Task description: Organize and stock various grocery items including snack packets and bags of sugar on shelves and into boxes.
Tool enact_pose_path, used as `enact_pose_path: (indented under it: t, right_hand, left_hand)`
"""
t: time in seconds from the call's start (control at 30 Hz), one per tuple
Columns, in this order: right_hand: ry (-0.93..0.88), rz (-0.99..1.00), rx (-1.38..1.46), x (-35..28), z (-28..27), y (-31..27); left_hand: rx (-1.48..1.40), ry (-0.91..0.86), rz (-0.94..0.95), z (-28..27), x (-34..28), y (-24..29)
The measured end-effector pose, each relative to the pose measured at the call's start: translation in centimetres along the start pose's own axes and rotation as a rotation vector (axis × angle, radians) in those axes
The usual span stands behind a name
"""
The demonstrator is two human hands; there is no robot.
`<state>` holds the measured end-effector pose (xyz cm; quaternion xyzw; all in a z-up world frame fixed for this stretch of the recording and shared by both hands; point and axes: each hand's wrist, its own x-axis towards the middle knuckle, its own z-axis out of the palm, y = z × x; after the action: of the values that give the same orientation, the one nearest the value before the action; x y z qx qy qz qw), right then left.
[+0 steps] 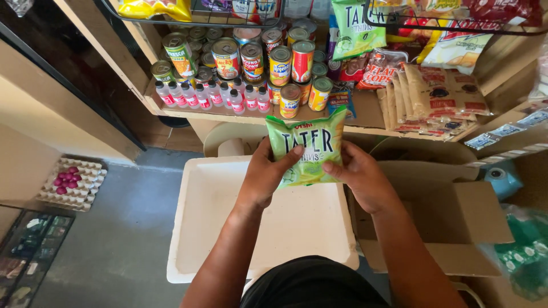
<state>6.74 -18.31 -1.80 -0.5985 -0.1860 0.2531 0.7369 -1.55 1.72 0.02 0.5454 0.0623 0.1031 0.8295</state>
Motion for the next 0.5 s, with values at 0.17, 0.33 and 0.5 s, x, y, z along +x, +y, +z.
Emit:
enact_pose_path:
  t: [0.17,0.33,0.5]
  right_hand:
    - [-0.009,-0.072,0.025,0.7,1.3,-1.1]
    - [0.104,-0.143,0.039,2.4,3.7,-3.3]
    - [0.142,-0.508,0.085,6.0,7.3,-7.1]
  left_hand:
    - [0.018,0.066,0.047,-0.4,0.4,0.6]
    - [0.064,0.209,0.004,-0.8,0.4,5.2]
    - [0.295,0.177,0.319,-3.0,-0.4,10.3]
